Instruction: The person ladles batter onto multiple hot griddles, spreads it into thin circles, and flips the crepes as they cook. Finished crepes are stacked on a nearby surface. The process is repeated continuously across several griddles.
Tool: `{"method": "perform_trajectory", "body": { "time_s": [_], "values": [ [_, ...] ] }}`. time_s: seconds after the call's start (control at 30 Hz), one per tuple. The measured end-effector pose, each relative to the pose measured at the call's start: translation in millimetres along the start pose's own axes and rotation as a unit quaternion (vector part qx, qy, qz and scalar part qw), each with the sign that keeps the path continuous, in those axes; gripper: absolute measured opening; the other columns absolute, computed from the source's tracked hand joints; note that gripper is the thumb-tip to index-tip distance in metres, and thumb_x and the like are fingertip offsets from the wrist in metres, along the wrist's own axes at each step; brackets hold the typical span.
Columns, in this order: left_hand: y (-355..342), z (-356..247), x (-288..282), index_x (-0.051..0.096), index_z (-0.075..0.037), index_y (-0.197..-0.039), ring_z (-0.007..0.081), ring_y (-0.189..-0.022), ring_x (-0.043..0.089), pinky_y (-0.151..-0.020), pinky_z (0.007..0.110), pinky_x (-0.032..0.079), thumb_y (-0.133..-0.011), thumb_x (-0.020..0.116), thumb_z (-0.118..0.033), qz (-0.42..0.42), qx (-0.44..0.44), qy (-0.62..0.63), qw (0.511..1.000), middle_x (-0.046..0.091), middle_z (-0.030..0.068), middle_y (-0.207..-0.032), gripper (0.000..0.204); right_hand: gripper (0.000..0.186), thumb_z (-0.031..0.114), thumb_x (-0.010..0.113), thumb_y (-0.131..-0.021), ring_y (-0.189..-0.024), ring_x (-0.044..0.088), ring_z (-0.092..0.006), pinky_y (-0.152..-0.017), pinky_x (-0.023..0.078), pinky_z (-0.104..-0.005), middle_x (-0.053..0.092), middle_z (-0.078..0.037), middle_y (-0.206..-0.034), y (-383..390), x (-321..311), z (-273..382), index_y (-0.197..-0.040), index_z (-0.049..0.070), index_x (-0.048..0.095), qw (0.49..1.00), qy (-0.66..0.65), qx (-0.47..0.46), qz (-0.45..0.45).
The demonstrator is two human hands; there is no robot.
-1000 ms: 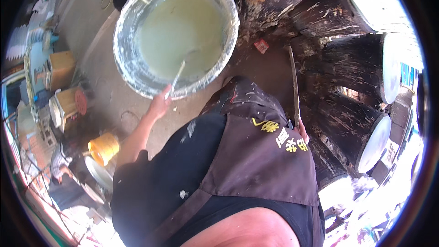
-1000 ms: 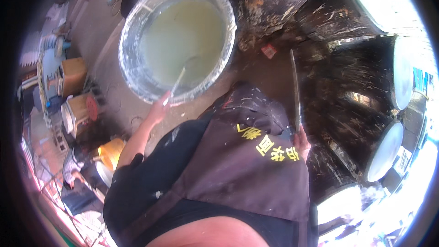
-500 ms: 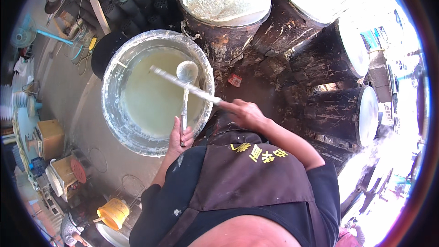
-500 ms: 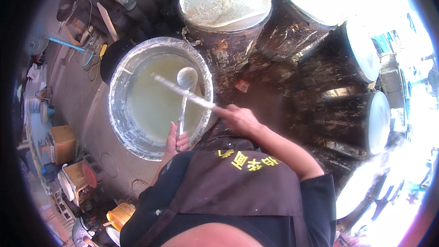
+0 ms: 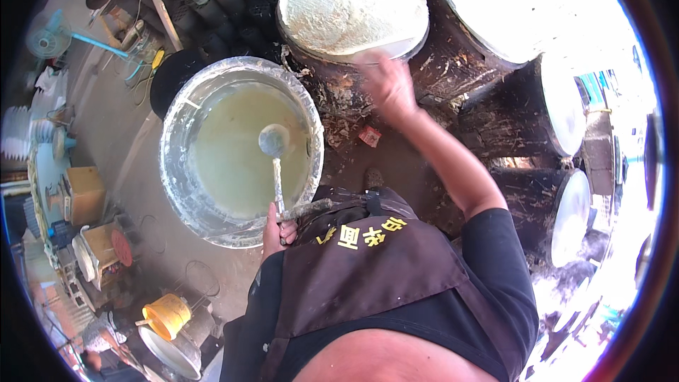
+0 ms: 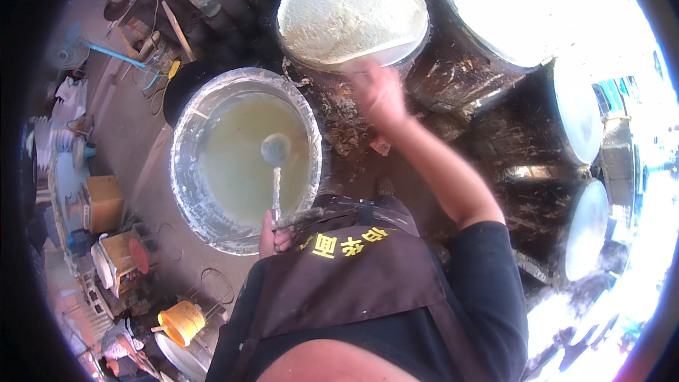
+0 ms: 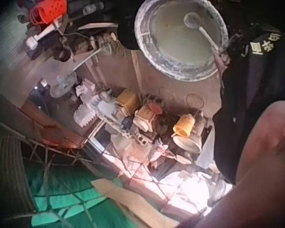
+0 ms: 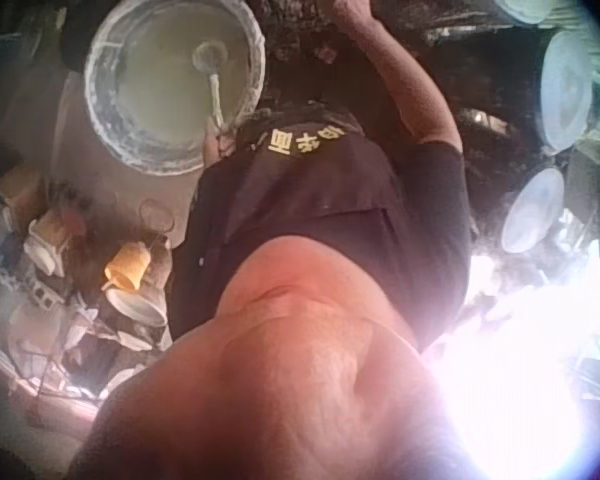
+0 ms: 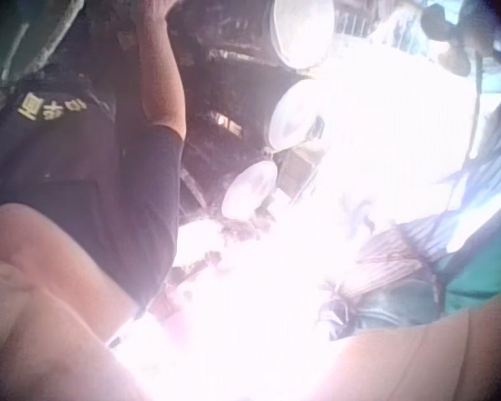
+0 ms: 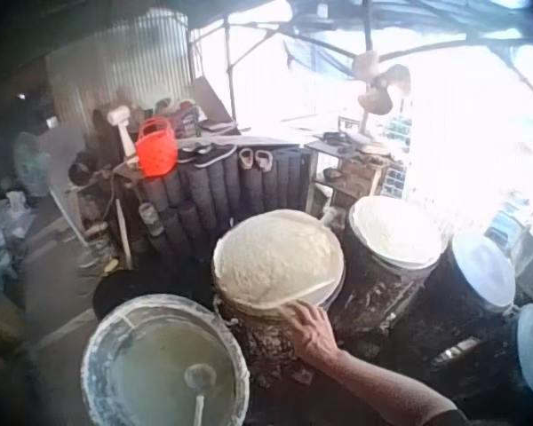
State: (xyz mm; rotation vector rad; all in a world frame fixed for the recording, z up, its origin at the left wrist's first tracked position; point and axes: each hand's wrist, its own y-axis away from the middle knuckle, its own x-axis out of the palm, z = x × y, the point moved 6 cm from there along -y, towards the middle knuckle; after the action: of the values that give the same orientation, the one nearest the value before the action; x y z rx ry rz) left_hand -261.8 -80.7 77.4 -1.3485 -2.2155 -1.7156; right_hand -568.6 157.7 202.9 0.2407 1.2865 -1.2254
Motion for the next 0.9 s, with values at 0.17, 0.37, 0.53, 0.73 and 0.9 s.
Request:
{"method": "perform_trajectory", "body": {
  "time_s": [0.17,0.37,0.53,0.73,0.9],
  "values": [
    [7,25,7,0.052,-0.014,-0.088,0.0033,-0.039,0.033,-0.031,0.020,0.029,-0.096,0.045,-0.051,-0.021,0.001,0.053,0.998,0.034,-0.0056,-0.056,0.039,0.019,0.013,0.058,-0.079,-0.127,0.040,-0.0291,-0.103,0.033,-0.0453,0.053,-0.006,-0.128,-56,7,-90,-0.096,0.013,0.067,0.987,0.110,-0.113,-0.017],
    [20,39,23,0.052,-0.013,-0.092,0.0035,-0.040,0.034,-0.031,0.019,0.029,-0.097,0.044,-0.048,-0.072,0.036,0.101,0.992,0.036,-0.0049,-0.057,0.037,0.007,0.011,0.059,-0.078,-0.112,0.054,-0.0229,-0.097,0.038,-0.0405,0.066,-0.003,-0.103,-105,-11,-95,-0.073,0.009,0.063,0.976,0.050,-0.213,0.006],
    [24,44,41,0.053,-0.012,-0.092,0.0035,-0.039,0.034,-0.031,0.019,0.029,-0.097,0.045,-0.048,-0.085,0.064,0.102,0.989,0.037,-0.0044,-0.056,0.037,0.006,0.013,0.057,-0.079,-0.086,0.060,-0.0212,-0.082,0.043,-0.0385,0.063,-0.003,-0.083,-164,-63,-73,-0.075,0.010,0.060,0.964,0.106,-0.242,-0.037],
    [21,37,52,0.052,-0.013,-0.086,0.0038,-0.038,0.033,-0.030,0.019,0.026,-0.096,0.044,-0.052,-0.065,0.083,0.072,0.992,0.037,-0.0050,-0.055,0.040,0.017,-0.003,0.054,-0.080,-0.084,0.061,-0.0197,-0.072,0.052,-0.0342,0.063,-0.007,-0.089,-106,-61,-70,-0.088,0.009,0.061,0.974,0.077,-0.210,0.031],
    [2,30,39,0.045,-0.014,-0.067,0.0074,-0.038,0.036,-0.031,0.021,0.025,-0.086,0.050,-0.066,0.044,-0.085,0.160,0.983,0.036,-0.0047,-0.049,0.055,0.004,0.009,0.051,-0.077,-0.073,0.058,-0.0248,-0.061,0.047,-0.0374,0.062,-0.008,-0.082,20,-41,-80,-0.072,0.010,0.053,0.993,-0.043,-0.110,0.009]
  ]
}}
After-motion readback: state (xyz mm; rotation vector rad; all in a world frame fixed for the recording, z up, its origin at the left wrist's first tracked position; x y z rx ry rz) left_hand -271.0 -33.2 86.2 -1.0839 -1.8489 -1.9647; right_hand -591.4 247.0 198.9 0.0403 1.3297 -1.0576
